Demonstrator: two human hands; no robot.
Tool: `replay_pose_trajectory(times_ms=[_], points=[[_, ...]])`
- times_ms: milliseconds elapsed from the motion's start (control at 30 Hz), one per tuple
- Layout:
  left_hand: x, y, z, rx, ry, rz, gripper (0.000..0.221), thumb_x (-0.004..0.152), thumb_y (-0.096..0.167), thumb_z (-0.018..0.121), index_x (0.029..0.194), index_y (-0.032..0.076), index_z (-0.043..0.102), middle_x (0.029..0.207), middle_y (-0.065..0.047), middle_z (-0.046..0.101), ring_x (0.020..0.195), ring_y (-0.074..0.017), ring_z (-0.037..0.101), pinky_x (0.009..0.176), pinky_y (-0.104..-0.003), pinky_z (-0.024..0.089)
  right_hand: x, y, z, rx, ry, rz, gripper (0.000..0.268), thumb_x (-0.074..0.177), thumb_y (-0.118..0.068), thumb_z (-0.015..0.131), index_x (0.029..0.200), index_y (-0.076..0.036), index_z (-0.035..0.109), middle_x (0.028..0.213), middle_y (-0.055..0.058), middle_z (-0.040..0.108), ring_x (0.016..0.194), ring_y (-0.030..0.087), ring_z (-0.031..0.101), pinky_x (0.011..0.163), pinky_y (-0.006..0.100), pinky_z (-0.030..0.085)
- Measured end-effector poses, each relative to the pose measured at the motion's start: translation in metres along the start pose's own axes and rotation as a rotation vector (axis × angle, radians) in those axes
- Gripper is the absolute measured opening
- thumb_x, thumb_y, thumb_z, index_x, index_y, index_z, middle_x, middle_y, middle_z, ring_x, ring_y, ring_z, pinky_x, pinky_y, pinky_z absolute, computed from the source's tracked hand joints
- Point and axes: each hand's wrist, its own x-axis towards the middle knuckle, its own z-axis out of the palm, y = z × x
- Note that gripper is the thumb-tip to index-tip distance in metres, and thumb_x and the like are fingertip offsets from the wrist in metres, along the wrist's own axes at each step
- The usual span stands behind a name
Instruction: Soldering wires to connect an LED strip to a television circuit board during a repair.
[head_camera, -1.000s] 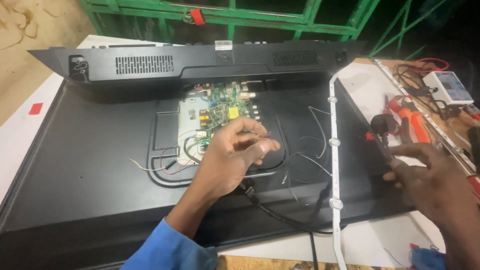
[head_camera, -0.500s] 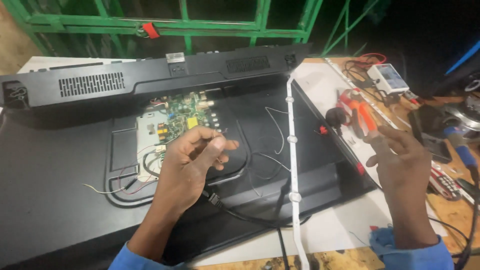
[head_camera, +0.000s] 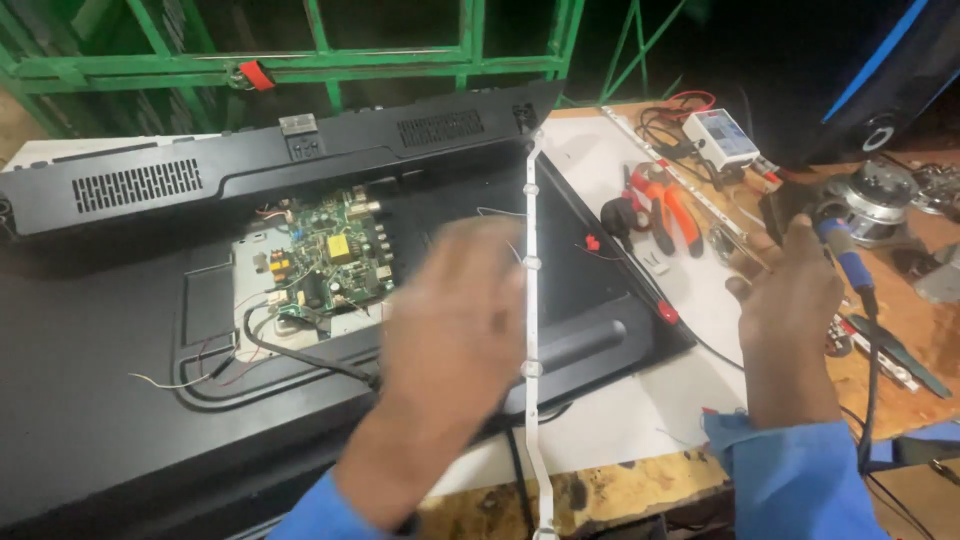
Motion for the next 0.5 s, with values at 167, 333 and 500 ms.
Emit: replay_pose_trajectory(times_ms=[167,333,500], points=[[0.032,0.063,0.047,-0.21,-0.361,0.131,0.048,0.075,0.0,0.059,0.121,0.011,0.057,0.111,-0.012,0.07,0.076,-0.0358,0.071,0.05,-0.053,0.057,0.055,0.011,-0.013,0.259,-0.023,0.154,0.026,0.089,-0.051,0.066,0.107,-0.032,0.062,0.112,0.005,0.077,0.07,0.014,0.066,0.063,0.029,0.048],[0.046,0.099,0.114,-0.384,-0.641,0.22,0.043,0.078,-0.008,0.06,0.12,0.002,0.058,0.104,-0.017,0.069,0.091,-0.0356,0.065,0.063,-0.052,0.053,0.129,0.029,-0.018,0.753,-0.014,0.144,0.037,0.098,-0.028,0.07,0.094,-0.015,0.036,0.072,0.003,0.038,0.052,0.01,0.044,0.045,0.018,0.028],[0.054,0.12,0.184,-0.297,-0.754,0.236,0.082,0.082,-0.002,0.06,0.158,0.009,0.032,0.12,-0.012,0.07,0.107,-0.035,0.066,0.073,-0.048,0.056,0.115,0.011,-0.014,0.707,0.153,0.164,0.03,0.096,-0.035,0.064,0.098,-0.011,0.047,0.075,0.006,0.049,0.053,0.013,0.052,0.053,0.025,0.049]])
